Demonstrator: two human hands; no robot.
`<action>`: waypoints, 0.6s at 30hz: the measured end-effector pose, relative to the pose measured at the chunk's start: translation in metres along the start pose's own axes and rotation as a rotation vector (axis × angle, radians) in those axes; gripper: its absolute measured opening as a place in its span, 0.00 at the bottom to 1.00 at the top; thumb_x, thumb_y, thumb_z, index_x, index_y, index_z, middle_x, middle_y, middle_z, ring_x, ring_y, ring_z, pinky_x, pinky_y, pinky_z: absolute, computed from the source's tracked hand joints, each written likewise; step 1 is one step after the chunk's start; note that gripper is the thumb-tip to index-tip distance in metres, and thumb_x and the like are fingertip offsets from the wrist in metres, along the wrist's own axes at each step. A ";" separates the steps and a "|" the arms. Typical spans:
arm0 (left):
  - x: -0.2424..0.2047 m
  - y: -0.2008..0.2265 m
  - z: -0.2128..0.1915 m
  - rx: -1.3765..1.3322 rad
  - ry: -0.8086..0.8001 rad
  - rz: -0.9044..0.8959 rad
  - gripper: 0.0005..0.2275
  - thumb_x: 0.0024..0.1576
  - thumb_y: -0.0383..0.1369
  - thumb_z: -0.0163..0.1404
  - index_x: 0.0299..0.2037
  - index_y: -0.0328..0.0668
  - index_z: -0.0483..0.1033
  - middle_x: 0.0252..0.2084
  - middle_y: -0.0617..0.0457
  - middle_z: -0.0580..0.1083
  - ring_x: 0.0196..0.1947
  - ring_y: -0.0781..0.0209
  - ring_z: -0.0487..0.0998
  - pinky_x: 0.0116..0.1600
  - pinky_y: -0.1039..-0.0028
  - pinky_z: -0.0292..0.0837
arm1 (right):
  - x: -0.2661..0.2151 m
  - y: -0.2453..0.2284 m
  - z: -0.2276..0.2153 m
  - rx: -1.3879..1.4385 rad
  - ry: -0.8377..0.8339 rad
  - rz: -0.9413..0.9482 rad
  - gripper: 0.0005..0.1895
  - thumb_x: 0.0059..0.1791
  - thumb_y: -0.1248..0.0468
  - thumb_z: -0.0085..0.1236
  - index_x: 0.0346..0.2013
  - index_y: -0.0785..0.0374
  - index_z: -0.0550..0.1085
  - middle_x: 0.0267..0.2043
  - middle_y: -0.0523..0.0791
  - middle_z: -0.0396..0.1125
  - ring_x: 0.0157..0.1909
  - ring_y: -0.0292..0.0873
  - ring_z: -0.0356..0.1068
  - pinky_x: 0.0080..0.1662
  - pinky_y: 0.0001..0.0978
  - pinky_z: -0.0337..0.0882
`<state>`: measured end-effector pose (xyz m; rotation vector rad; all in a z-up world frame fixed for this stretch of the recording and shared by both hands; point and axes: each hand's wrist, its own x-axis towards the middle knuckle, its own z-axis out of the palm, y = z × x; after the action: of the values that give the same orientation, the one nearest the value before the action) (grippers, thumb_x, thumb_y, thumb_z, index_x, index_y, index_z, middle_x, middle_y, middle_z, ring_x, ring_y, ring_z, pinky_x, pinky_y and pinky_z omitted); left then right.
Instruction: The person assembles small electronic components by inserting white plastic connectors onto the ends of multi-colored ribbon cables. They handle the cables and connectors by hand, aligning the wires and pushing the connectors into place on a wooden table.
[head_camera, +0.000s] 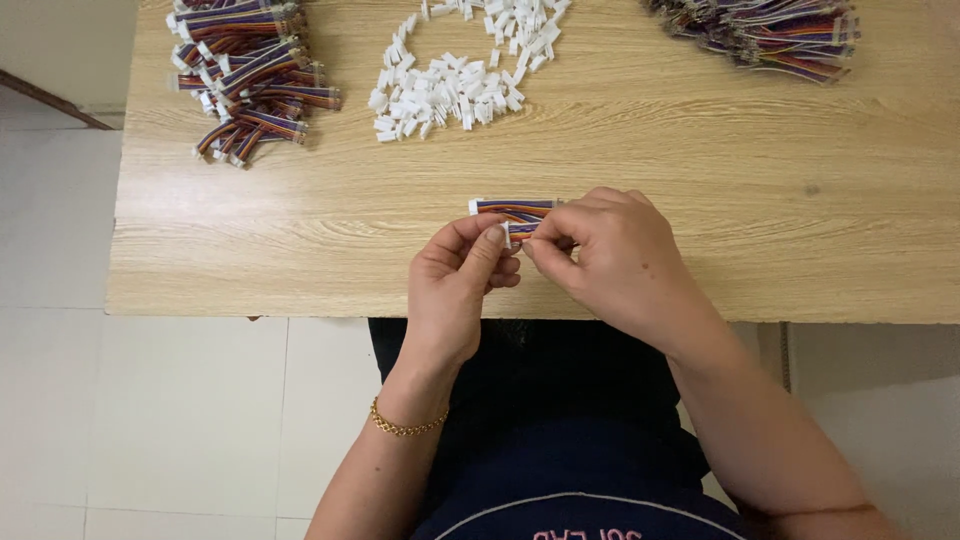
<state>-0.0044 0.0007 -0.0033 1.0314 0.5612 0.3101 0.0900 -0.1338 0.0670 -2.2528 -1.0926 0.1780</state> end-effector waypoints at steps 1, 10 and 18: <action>0.000 0.001 0.000 0.001 -0.001 0.000 0.09 0.58 0.29 0.51 0.44 0.32 0.74 0.30 0.45 0.76 0.26 0.63 0.79 0.32 0.76 0.82 | 0.001 0.001 0.000 0.001 0.001 0.001 0.08 0.45 0.60 0.58 0.21 0.53 0.73 0.20 0.39 0.68 0.34 0.46 0.71 0.40 0.36 0.63; 0.001 0.001 -0.001 -0.159 -0.033 -0.128 0.10 0.58 0.30 0.51 0.46 0.30 0.73 0.30 0.43 0.76 0.25 0.62 0.80 0.30 0.75 0.81 | 0.001 -0.001 -0.002 0.018 0.004 -0.002 0.07 0.44 0.59 0.59 0.21 0.51 0.73 0.19 0.38 0.68 0.34 0.45 0.71 0.40 0.36 0.62; 0.000 0.004 -0.001 -0.095 -0.015 -0.085 0.10 0.57 0.30 0.52 0.45 0.32 0.73 0.30 0.44 0.76 0.25 0.64 0.79 0.30 0.77 0.81 | 0.002 -0.003 -0.002 -0.030 0.020 -0.022 0.09 0.45 0.59 0.59 0.20 0.52 0.72 0.18 0.39 0.67 0.33 0.46 0.70 0.39 0.36 0.61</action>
<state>-0.0051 0.0035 -0.0001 0.9155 0.5699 0.2513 0.0905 -0.1322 0.0706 -2.2636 -1.1160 0.1302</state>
